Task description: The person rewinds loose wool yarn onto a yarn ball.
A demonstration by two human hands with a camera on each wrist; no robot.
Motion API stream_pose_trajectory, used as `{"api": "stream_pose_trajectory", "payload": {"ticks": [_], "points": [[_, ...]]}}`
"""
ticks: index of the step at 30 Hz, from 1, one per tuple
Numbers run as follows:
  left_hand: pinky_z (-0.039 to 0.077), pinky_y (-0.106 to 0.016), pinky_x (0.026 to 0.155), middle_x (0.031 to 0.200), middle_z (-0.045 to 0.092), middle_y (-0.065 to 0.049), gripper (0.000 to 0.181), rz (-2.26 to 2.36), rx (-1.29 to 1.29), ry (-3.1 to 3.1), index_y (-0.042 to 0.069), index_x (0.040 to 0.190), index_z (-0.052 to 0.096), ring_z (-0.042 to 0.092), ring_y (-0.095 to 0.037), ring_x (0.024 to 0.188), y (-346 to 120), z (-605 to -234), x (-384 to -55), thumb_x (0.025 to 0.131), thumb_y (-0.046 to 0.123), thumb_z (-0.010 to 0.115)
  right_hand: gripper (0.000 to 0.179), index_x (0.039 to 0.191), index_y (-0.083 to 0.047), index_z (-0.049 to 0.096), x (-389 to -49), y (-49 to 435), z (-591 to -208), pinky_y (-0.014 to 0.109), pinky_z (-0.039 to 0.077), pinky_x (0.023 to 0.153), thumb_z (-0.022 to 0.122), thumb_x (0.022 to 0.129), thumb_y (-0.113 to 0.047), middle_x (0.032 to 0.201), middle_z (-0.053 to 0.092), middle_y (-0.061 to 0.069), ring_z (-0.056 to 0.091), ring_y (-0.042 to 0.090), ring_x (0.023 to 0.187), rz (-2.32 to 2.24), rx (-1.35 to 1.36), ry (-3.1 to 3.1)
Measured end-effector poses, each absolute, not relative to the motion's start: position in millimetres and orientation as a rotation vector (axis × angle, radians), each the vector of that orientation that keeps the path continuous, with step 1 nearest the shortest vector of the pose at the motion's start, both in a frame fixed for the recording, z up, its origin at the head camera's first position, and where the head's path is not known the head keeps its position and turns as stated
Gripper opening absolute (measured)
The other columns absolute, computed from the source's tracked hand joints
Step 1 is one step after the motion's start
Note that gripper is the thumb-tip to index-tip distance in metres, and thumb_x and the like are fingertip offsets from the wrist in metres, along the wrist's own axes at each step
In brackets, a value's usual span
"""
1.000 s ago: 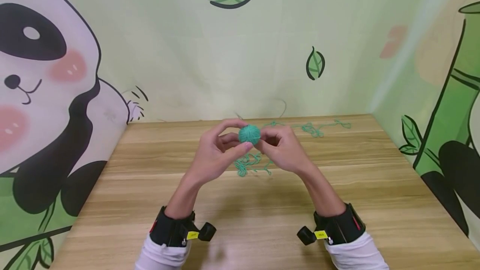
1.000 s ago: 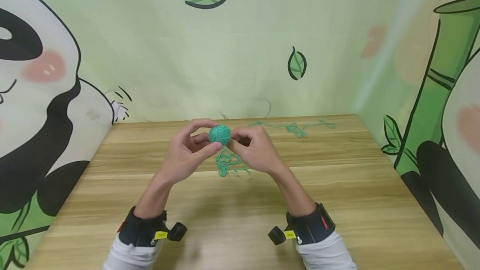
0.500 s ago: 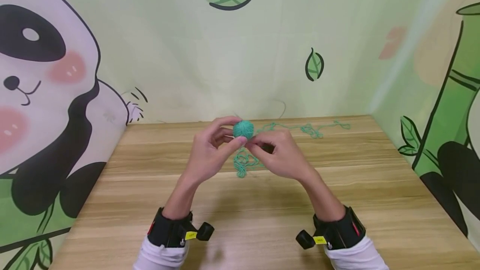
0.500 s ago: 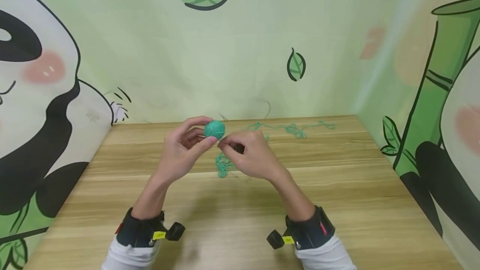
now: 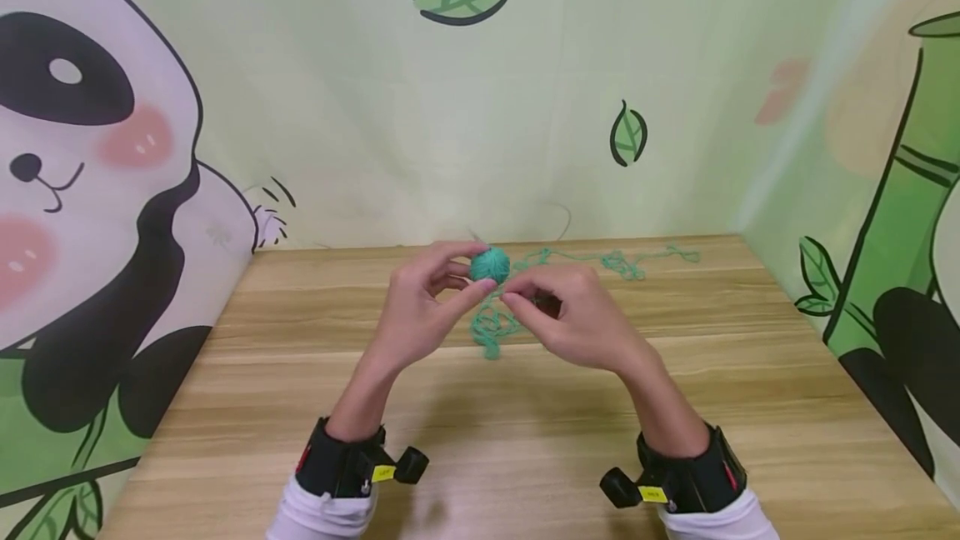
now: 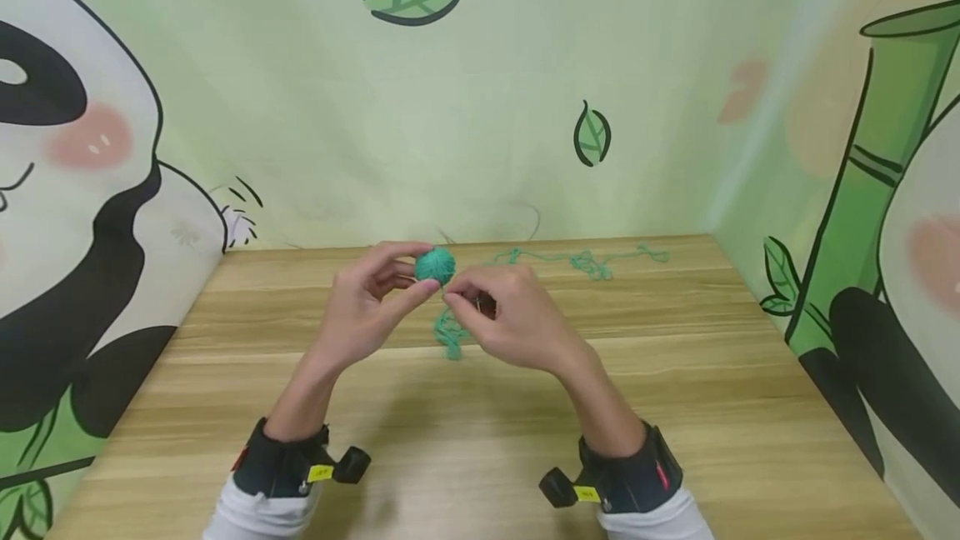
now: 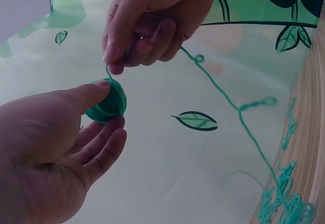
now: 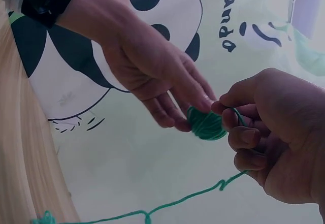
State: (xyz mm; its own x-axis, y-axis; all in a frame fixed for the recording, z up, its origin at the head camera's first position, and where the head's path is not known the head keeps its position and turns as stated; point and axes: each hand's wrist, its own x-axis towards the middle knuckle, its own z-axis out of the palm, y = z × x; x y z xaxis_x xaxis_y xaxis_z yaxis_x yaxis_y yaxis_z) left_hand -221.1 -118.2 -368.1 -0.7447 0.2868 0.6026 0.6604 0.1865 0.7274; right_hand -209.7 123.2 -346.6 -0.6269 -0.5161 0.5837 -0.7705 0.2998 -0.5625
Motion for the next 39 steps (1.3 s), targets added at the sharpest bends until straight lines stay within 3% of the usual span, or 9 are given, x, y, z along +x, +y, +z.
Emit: {"api": "stream_pose_trajectory", "payload": {"ticks": [6,12,17,27,33,39], "points": [[0.071,-0.032,0.096,0.13,0.079,-0.016,0.042,-1.609,-0.969,-2.195,0.004,0.142,0.074,0.083,-0.026,0.103,-116.4,-368.7,-220.8,0.101,0.0,0.083,0.01,0.105,-0.006,0.082,-205.2,129.5,-341.3,0.019,0.037,0.055,0.074,0.106,-0.001,0.076,0.064,-0.002,0.045,0.005,0.061,1.343,1.159,-2.262],[0.07,-0.031,0.096,0.122,0.082,-0.011,0.04,-1.635,-1.02,-2.279,0.01,0.141,0.077,0.082,-0.016,0.098,-116.3,-370.2,-220.2,0.101,0.005,0.085,0.006,0.104,-0.003,0.081,-206.8,134.1,-340.3,0.018,0.036,0.053,0.076,0.105,0.001,0.076,0.065,-0.001,0.043,0.004,0.06,1.387,1.137,-2.228],[0.07,-0.031,0.093,0.122,0.083,-0.011,0.04,-1.674,-1.092,-2.297,0.009,0.14,0.076,0.083,-0.018,0.098,-116.1,-368.5,-217.8,0.101,0.004,0.084,0.003,0.103,0.0,0.079,-211.3,135.9,-342.0,0.02,0.033,0.05,0.077,0.105,0.002,0.073,0.065,0.001,0.04,0.005,0.056,1.439,1.147,-2.165],[0.068,-0.03,0.088,0.115,0.082,-0.011,0.039,-1.73,-1.128,-2.301,0.009,0.134,0.074,0.082,-0.018,0.097,-117.2,-366.5,-212.9,0.098,0.002,0.087,0.013,0.103,-0.001,0.078,-217.1,136.2,-345.9,0.019,0.038,0.051,0.078,0.099,0.011,0.078,0.075,0.006,0.046,0.006,0.058,1.471,1.132,-2.11],[0.068,-0.032,0.094,0.118,0.081,-0.015,0.039,-1.783,-1.196,-2.259,0.006,0.136,0.073,0.081,-0.02,0.1,-117.2,-366.0,-210.7,0.099,0.001,0.085,0.006,0.105,0.0,0.079,-219.8,137.4,-348.8,0.02,0.039,0.053,0.076,0.104,0.005,0.076,0.072,0.004,0.046,0.005,0.058,1.499,1.094,-2.129],[0.068,-0.036,0.1,0.122,0.081,-0.019,0.041,-1.804,-1.211,-2.194,0.004,0.138,0.072,0.081,-0.02,0.105,-116.3,-366.3,-211.2,0.099,0.0,0.085,0.011,0.108,-0.002,0.082,-225.1,137.2,-352.4,0.02,0.043,0.055,0.071,0.108,0.002,0.078,0.072,0.006,0.051,0.007,0.06,1.524,1.094,-2.174]]}}
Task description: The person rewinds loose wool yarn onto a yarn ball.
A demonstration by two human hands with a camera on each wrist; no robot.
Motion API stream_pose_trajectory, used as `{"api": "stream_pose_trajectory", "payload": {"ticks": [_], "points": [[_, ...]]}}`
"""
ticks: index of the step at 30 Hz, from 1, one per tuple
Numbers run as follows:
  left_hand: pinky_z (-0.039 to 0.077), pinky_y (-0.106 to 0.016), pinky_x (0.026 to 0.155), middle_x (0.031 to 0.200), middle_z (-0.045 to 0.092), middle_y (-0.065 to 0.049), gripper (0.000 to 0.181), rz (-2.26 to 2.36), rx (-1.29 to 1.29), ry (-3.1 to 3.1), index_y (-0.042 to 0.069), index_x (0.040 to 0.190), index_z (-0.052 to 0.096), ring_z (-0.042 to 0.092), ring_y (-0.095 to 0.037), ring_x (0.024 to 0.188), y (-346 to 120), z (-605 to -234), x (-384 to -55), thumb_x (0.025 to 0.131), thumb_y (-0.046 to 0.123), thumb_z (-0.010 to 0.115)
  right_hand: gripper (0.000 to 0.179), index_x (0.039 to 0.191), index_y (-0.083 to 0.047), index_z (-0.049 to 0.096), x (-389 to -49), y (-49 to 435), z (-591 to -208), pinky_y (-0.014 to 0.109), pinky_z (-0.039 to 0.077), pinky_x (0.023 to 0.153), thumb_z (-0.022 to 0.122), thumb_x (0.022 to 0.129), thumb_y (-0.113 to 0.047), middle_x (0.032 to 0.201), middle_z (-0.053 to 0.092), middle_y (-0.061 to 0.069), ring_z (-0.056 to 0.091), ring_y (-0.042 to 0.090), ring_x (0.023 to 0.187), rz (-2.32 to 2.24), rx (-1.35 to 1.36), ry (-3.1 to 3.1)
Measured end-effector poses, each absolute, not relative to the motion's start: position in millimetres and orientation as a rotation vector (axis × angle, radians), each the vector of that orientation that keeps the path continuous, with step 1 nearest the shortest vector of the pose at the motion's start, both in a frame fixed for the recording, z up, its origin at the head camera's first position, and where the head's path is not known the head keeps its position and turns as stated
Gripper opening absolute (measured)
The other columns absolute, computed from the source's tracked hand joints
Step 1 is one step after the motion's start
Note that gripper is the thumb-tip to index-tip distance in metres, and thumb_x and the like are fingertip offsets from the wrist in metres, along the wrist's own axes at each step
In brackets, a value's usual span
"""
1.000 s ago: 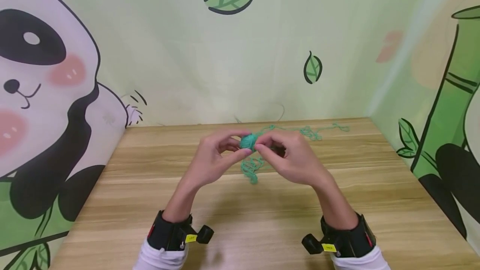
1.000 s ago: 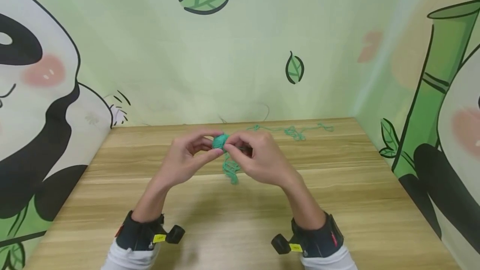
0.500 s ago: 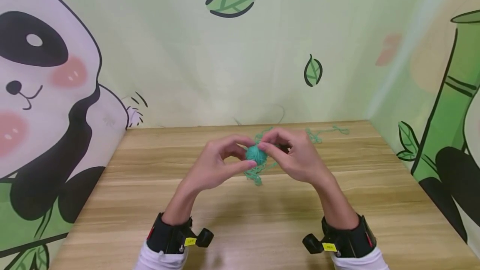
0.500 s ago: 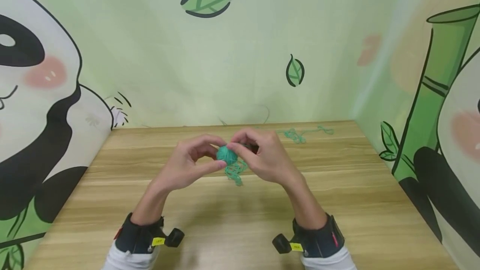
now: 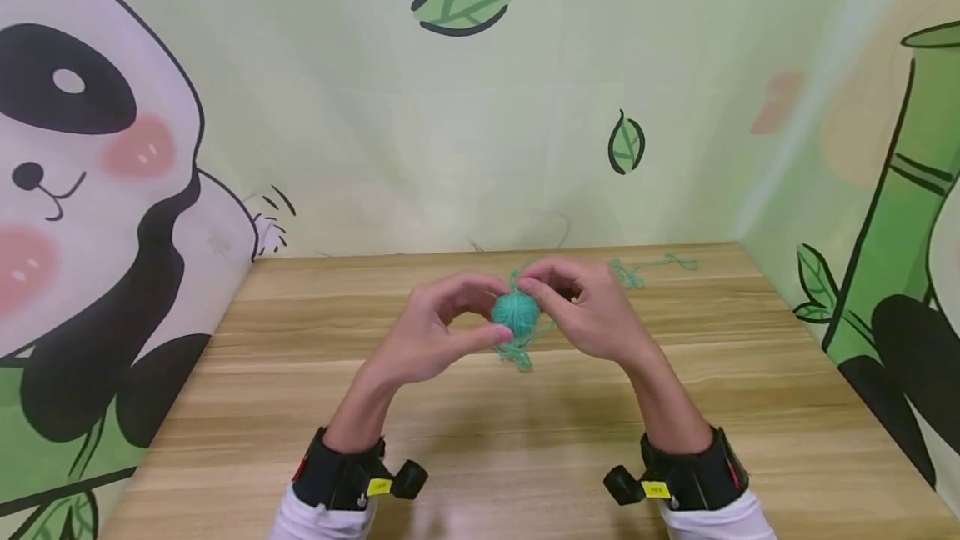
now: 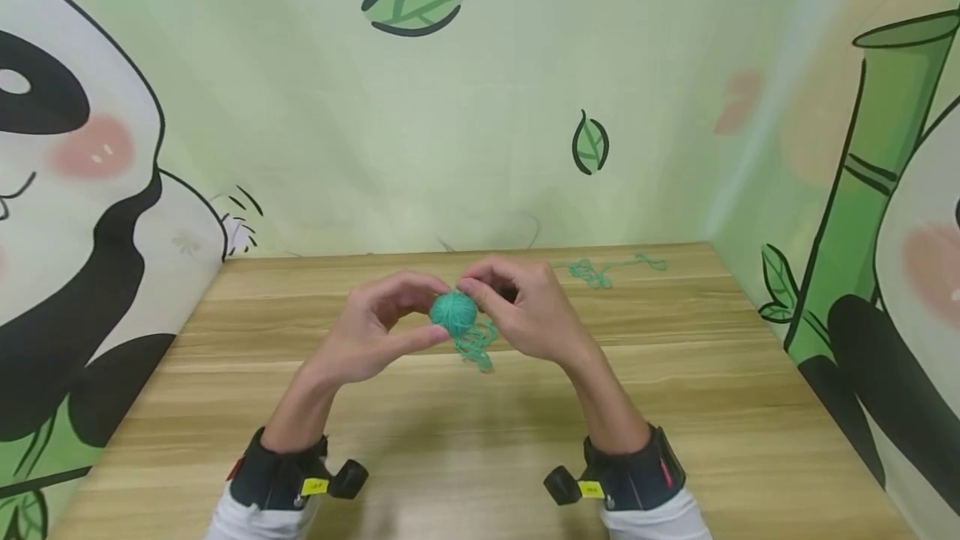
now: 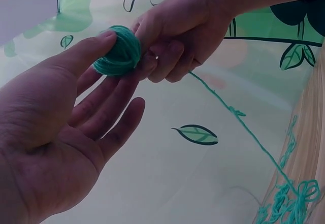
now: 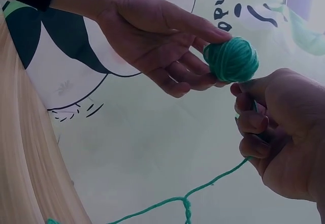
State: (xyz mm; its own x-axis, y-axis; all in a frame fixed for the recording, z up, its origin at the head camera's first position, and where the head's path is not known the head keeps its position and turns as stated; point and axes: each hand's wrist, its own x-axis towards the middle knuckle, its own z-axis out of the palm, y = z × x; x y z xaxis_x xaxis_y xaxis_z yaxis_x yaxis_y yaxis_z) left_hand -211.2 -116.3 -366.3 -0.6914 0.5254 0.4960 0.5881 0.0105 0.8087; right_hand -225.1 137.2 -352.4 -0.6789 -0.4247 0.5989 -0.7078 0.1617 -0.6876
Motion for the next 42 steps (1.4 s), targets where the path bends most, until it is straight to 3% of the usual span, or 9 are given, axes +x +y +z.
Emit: {"api": "stream_pose_trajectory", "payload": {"ticks": [6,9,14,18,23,35,42], "points": [[0.068,-0.038,0.101,0.12,0.081,-0.019,0.04,-1.8,-1.172,-2.124,0.003,0.137,0.073,0.08,-0.018,0.106,-115.1,-366.6,-211.5,0.098,-0.002,0.085,0.016,0.111,-0.002,0.084,-227.1,135.5,-354.2,0.02,0.042,0.053,0.069,0.109,0.002,0.085,0.078,0.006,0.05,0.006,0.06,1.526,1.098,-2.235],[0.068,-0.038,0.1,0.117,0.082,-0.021,0.041,-1.805,-1.135,-2.078,0.003,0.136,0.073,0.08,-0.017,0.104,-114.7,-366.7,-211.5,0.097,-0.004,0.084,0.018,0.111,-0.004,0.085,-228.6,133.9,-356.3,0.019,0.039,0.054,0.068,0.109,0.002,0.079,0.072,0.003,0.048,0.005,0.059,1.51,1.114,-2.254],[0.069,-0.037,0.1,0.115,0.082,-0.021,0.042,-1.813,-1.086,-2.033,0.002,0.135,0.073,0.08,-0.016,0.103,-113.5,-366.1,-212.5,0.095,-0.006,0.085,0.024,0.095,-0.01,0.081,-231.6,132.2,-360.2,0.02,0.034,0.054,0.066,0.108,0.003,0.068,0.055,-0.002,0.042,0.005,0.057,1.454,1.163,-2.22],[0.069,-0.036,0.099,0.115,0.082,-0.02,0.044,-1.805,-1.06,-2.024,0.002,0.135,0.072,0.08,-0.017,0.102,-112.9,-366.7,-214.3,0.094,-0.009,0.085,0.031,0.081,-0.014,0.072,-232.8,129.8,-362.1,0.021,0.034,0.054,0.066,0.106,0.003,0.066,0.05,-0.003,0.042,0.005,0.058,1.393,1.193,-2.188],[0.069,-0.035,0.1,0.117,0.082,-0.02,0.044,-1.781,-1.019,-2.02,0.002,0.136,0.072,0.08,-0.015,0.103,-113.7,-366.7,-215.3,0.095,-0.007,0.085,0.033,0.075,-0.014,0.065,-231.9,126.5,-361.0,0.019,0.035,0.055,0.07,0.103,0.003,0.064,0.05,-0.002,0.043,0.004,0.059,1.277,1.215,-2.177],[0.067,-0.03,0.099,0.123,0.079,-0.019,0.042,-1.739,-0.9,-1.959,0.0,0.136,0.072,0.079,-0.012,0.103,-117.4,-367.3,-218.9,0.096,-0.007,0.084,0.021,0.087,-0.014,0.081,-225.8,121.7,-355.1,0.019,0.04,0.059,0.075,0.104,-0.003,0.069,0.06,-0.006,0.046,0.002,0.061,1.102,1.318,-2.232],[0.069,-0.036,0.099,0.12,0.083,-0.015,0.04,-1.654,-0.817,-2.01,0.004,0.134,0.074,0.081,-0.013,0.101,-118.5,-368.8,-221.5,0.096,-0.003,0.086,0.016,0.098,-0.011,0.087,-216.6,122.8,-350.2,0.02,0.045,0.06,0.074,0.105,-0.003,0.075,0.069,-0.005,0.048,0.0,0.064,1.034,1.355,-2.273]]}}
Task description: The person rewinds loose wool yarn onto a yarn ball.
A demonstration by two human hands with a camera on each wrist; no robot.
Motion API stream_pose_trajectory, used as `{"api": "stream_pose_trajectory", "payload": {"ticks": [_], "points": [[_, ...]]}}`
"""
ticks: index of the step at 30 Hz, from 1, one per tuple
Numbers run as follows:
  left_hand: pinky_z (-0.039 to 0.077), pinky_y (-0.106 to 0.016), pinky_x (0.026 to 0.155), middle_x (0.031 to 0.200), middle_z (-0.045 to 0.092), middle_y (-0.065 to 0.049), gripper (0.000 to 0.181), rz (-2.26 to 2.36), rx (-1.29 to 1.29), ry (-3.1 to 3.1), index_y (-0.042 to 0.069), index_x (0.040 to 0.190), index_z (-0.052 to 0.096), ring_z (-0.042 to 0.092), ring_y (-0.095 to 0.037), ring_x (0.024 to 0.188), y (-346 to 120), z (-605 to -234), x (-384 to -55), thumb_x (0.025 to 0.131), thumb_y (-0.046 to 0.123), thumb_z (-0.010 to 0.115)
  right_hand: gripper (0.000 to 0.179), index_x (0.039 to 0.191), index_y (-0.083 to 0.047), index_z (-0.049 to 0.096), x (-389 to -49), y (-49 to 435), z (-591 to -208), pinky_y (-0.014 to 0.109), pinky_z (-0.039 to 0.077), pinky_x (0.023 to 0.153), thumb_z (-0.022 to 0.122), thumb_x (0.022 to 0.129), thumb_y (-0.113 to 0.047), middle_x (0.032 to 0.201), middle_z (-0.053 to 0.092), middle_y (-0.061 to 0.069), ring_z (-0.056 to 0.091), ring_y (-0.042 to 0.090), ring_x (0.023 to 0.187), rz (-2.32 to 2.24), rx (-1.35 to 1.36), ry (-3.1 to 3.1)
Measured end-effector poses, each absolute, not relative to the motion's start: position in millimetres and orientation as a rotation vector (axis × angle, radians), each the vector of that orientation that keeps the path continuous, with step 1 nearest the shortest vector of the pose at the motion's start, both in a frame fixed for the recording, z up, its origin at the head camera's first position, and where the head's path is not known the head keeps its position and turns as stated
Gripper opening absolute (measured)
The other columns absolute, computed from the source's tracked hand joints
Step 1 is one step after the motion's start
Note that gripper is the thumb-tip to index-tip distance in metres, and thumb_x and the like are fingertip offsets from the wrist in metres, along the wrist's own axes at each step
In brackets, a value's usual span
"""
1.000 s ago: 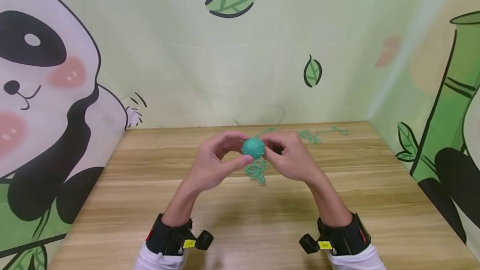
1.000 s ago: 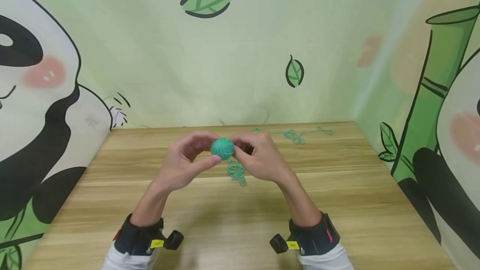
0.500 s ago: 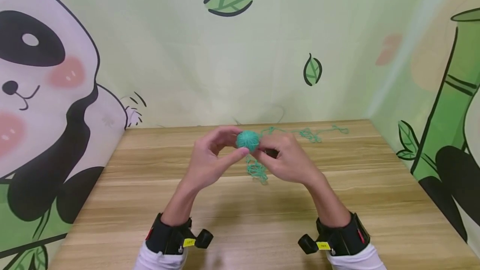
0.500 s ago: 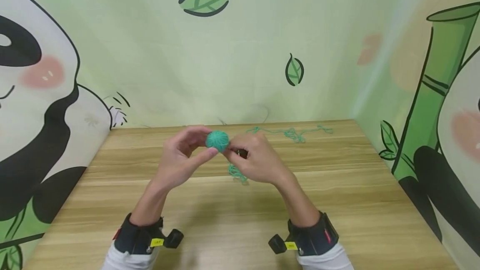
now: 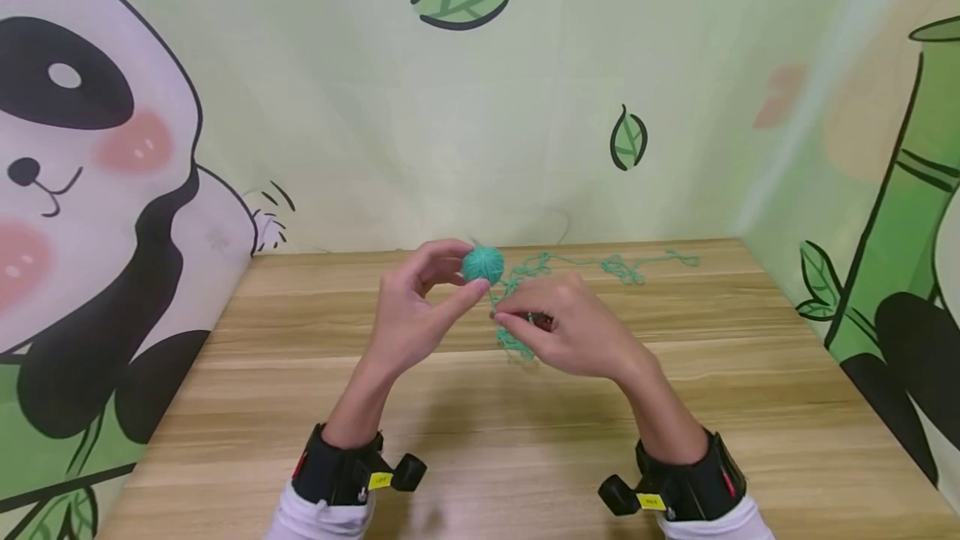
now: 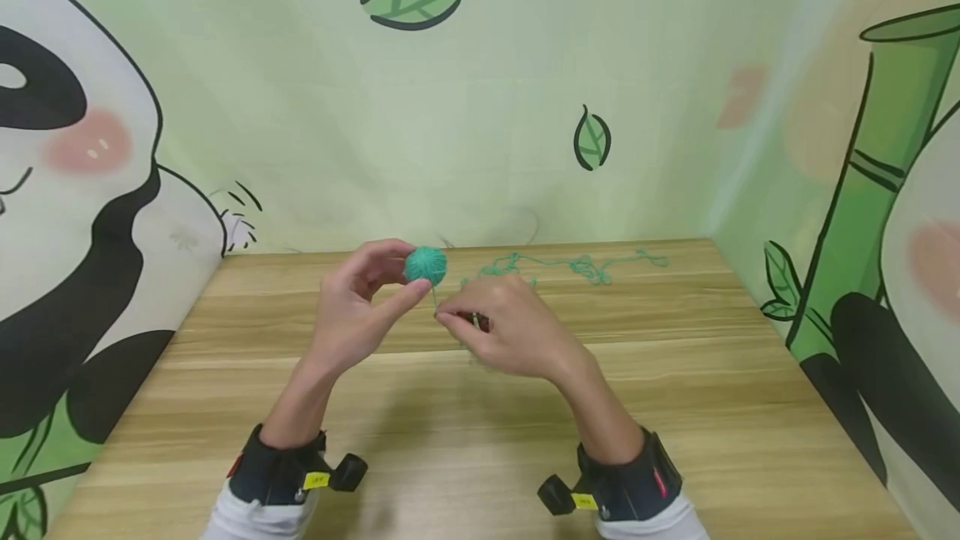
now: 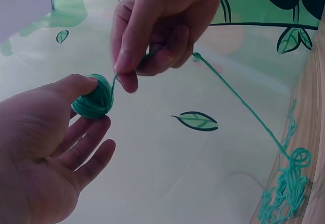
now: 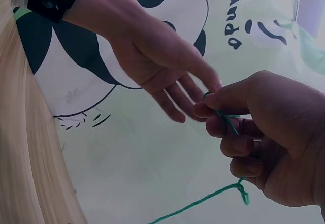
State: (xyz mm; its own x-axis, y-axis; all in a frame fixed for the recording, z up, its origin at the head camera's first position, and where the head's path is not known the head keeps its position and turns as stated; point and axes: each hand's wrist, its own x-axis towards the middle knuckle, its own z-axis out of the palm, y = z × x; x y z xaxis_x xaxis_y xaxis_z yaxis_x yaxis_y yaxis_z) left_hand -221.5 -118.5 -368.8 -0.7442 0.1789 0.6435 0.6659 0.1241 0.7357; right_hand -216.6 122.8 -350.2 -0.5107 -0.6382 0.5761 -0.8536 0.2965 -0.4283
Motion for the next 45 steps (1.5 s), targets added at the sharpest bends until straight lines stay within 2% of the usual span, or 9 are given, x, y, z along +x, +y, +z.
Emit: {"api": "stream_pose_trajectory", "payload": {"ticks": [5,10,13,18,24,32,34,38,45], "points": [[0.07,-0.041,0.1,0.123,0.082,-0.011,0.041,-1.629,-0.832,-2.055,0.007,0.134,0.075,0.082,-0.018,0.103,-120.2,-369.6,-223.4,0.096,-0.001,0.088,0.016,0.095,-0.011,0.083,-209.8,125.2,-345.5,0.021,0.045,0.059,0.074,0.105,-0.002,0.073,0.064,-0.005,0.048,0.0,0.063,1.114,1.342,-2.266],[0.07,-0.041,0.1,0.123,0.082,-0.01,0.039,-1.643,-0.88,-2.088,0.008,0.133,0.077,0.084,-0.023,0.102,-121.2,-370.2,-224.2,0.096,0.001,0.088,0.013,0.1,-0.01,0.082,-206.5,129.1,-343.1,0.019,0.042,0.055,0.075,0.104,0.001,0.072,0.062,-0.004,0.047,0.001,0.061,1.256,1.308,-2.235],[0.07,-0.038,0.099,0.122,0.083,-0.009,0.04,-1.649,-0.912,-2.118,0.009,0.133,0.077,0.084,-0.021,0.103,-121.4,-370.3,-224.2,0.096,0.001,0.088,0.014,0.102,-0.009,0.081,-206.7,131.5,-342.5,0.019,0.037,0.053,0.075,0.103,0.004,0.071,0.06,-0.003,0.044,0.004,0.059,1.322,1.299,-2.196],[0.07,-0.041,0.099,0.123,0.082,-0.008,0.041,-1.649,-0.951,-2.164,0.01,0.135,0.076,0.083,-0.02,0.103,-119.7,-371.2,-223.8,0.097,0.002,0.088,0.016,0.104,-0.007,0.081,-207.1,135.8,-341.8,0.021,0.034,0.05,0.076,0.101,0.007,0.07,0.058,-0.001,0.042,0.008,0.057,1.389,1.271,-2.129],[0.07,-0.042,0.102,0.124,0.083,-0.008,0.039,-1.655,-0.983,-2.203,0.009,0.133,0.076,0.082,-0.018,0.106,-118.7,-369.8,-222.2,0.096,0.003,0.088,0.006,0.102,0.0,0.08,-209.0,137.7,-340.3,0.021,0.034,0.048,0.075,0.106,0.001,0.067,0.056,0.0,0.042,0.007,0.055,1.444,1.234,-2.064],[0.07,-0.042,0.1,0.124,0.082,-0.009,0.038,-1.707,-1.063,-2.244,0.009,0.132,0.077,0.081,-0.019,0.106,-120.9,-368.9,-218.6,0.096,0.002,0.088,0.005,0.102,0.005,0.079,-210.1,135.2,-341.0,0.02,0.034,0.046,0.075,0.105,0.003,0.071,0.066,0.001,0.041,0.007,0.053,1.46,1.209,-2.009],[0.069,-0.042,0.1,0.123,0.082,-0.009,0.038,-1.731,-1.098,-2.247,0.009,0.132,0.077,0.081,-0.019,0.106,-121.3,-368.1,-217.6,0.096,0.001,0.088,0.004,0.102,0.004,0.079,-210.2,135.0,-341.0,0.02,0.034,0.046,0.076,0.103,0.007,0.072,0.067,0.001,0.042,0.007,0.053,1.452,1.2,-2.007],[0.068,-0.037,0.1,0.123,0.081,-0.012,0.039,-1.773,-1.177,-2.24,0.006,0.132,0.076,0.08,-0.021,0.106,-121.9,-367.4,-215.7,0.096,-0.002,0.087,0.018,0.102,-0.001,0.079,-210.7,135.2,-341.8,0.019,0.035,0.047,0.076,0.097,0.016,0.071,0.065,0.0,0.042,0.006,0.054,1.433,1.183,-2.013],[0.067,-0.034,0.103,0.126,0.08,-0.015,0.041,-1.792,-1.235,-2.253,0.004,0.134,0.075,0.078,-0.02,0.109,-123.2,-365.0,-211.4,0.095,-0.004,0.086,0.018,0.102,-0.002,0.08,-214.2,134.9,-344.3,0.02,0.035,0.048,0.078,0.097,0.015,0.073,0.068,0.002,0.042,0.005,0.055,1.44,1.164,-2.016]]}}
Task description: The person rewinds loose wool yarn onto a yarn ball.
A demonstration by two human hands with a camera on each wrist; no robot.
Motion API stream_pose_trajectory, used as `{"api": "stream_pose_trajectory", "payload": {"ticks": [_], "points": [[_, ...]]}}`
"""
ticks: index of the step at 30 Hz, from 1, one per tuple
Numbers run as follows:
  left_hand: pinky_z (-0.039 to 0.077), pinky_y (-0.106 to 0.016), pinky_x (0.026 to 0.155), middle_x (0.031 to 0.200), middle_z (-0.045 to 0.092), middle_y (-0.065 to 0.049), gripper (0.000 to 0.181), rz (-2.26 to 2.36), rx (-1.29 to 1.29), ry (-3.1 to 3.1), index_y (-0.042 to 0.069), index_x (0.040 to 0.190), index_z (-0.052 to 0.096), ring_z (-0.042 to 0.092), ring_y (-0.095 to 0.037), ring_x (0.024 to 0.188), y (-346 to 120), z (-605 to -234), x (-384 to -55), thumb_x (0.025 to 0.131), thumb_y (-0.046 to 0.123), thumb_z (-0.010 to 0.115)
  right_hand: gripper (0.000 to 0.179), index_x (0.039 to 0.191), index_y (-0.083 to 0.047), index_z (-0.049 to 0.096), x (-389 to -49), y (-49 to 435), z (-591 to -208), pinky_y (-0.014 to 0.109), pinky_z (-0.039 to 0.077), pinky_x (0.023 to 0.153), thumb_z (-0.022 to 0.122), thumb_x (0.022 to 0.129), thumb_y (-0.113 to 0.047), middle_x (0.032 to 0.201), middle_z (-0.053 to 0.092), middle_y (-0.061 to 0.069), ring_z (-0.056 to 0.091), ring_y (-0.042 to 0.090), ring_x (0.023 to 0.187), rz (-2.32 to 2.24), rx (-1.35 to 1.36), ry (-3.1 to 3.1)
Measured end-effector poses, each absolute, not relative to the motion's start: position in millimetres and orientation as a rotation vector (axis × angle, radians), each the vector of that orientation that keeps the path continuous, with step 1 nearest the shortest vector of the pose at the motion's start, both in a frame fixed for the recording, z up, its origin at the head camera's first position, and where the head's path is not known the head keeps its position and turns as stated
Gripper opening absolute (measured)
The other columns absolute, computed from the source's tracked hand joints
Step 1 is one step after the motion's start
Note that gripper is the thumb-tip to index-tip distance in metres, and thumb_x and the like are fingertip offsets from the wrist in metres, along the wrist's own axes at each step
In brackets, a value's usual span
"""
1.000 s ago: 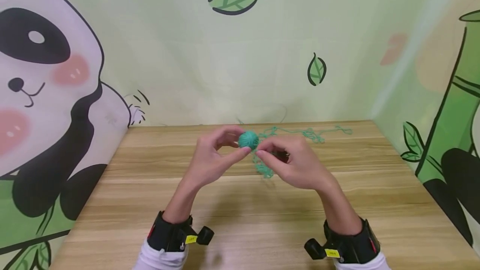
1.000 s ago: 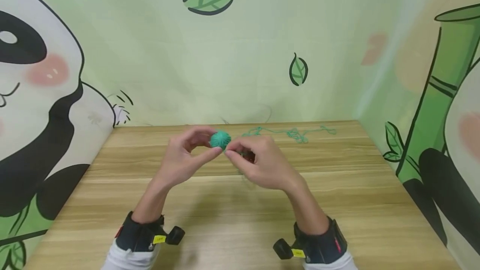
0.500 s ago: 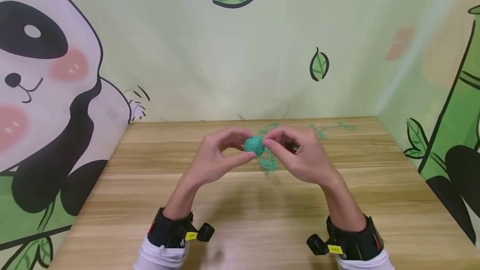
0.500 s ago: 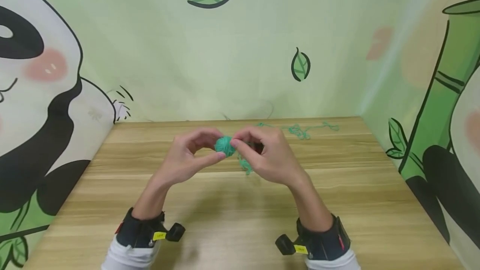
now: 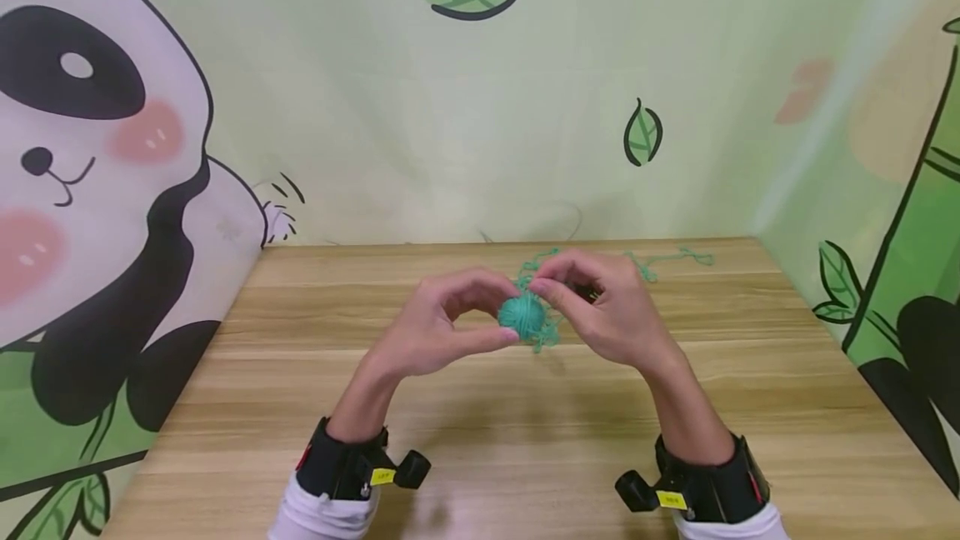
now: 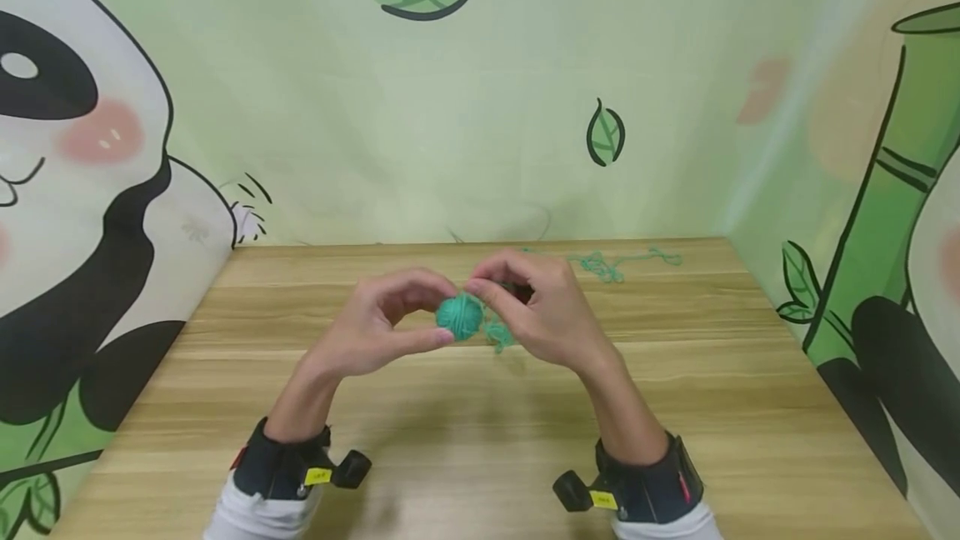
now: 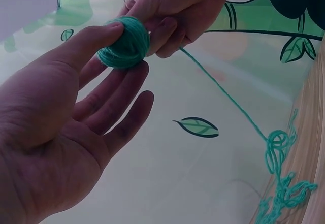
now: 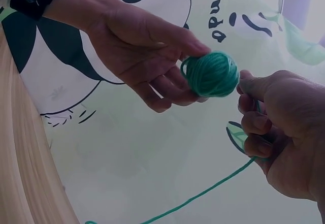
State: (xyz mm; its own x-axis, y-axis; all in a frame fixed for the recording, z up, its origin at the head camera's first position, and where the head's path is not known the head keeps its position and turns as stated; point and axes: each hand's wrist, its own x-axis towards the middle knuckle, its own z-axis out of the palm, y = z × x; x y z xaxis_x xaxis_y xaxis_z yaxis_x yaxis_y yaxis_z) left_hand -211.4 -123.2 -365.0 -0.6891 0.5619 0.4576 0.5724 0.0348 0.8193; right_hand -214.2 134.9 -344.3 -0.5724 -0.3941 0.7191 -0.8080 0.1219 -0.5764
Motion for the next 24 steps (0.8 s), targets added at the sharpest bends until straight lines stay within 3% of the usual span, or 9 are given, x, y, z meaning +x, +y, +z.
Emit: {"api": "stream_pose_trajectory", "payload": {"ticks": [5,8,18,24], "points": [[0.067,-0.035,0.105,0.129,0.08,-0.018,0.041,-1.816,-1.275,-2.235,0.003,0.135,0.075,0.079,-0.02,0.112,-121.3,-363.4,-209.8,0.096,-0.003,0.086,0.002,0.101,0.003,0.078,-217.5,135.0,-346.2,0.021,0.035,0.048,0.078,0.103,0.004,0.073,0.069,0.002,0.041,0.005,0.055,1.454,1.156,-2.02],[0.067,-0.036,0.105,0.129,0.079,-0.02,0.041,-1.839,-1.287,-2.212,0.001,0.134,0.074,0.079,-0.02,0.112,-120.4,-363.1,-209.2,0.095,-0.003,0.086,0.01,0.1,0.005,0.077,-219.4,135.0,-347.4,0.021,0.035,0.049,0.077,0.106,-0.003,0.072,0.068,0.004,0.041,0.005,0.056,1.474,1.137,-2.042],[0.068,-0.033,0.102,0.126,0.077,-0.028,0.044,-1.859,-1.306,-2.097,-0.006,0.133,0.071,0.078,-0.013,0.111,-119.1,-362.5,-207.2,0.092,-0.012,0.085,0.012,0.104,-0.003,0.08,-225.6,133.3,-353.9,0.021,0.038,0.053,0.073,0.106,0.005,0.073,0.064,0.005,0.045,0.006,0.059,1.477,1.073,-2.167],[0.069,-0.033,0.1,0.125,0.076,-0.028,0.042,-1.875,-1.257,-2.036,-0.005,0.131,0.072,0.079,-0.013,0.109,-119.1,-362.4,-206.6,0.092,-0.01,0.086,0.015,0.107,-0.004,0.083,-228.8,130.6,-358.2,0.019,0.039,0.053,0.071,0.107,0.005,0.08,0.073,0.003,0.047,0.005,0.059,1.446,1.094,-2.199]]}}
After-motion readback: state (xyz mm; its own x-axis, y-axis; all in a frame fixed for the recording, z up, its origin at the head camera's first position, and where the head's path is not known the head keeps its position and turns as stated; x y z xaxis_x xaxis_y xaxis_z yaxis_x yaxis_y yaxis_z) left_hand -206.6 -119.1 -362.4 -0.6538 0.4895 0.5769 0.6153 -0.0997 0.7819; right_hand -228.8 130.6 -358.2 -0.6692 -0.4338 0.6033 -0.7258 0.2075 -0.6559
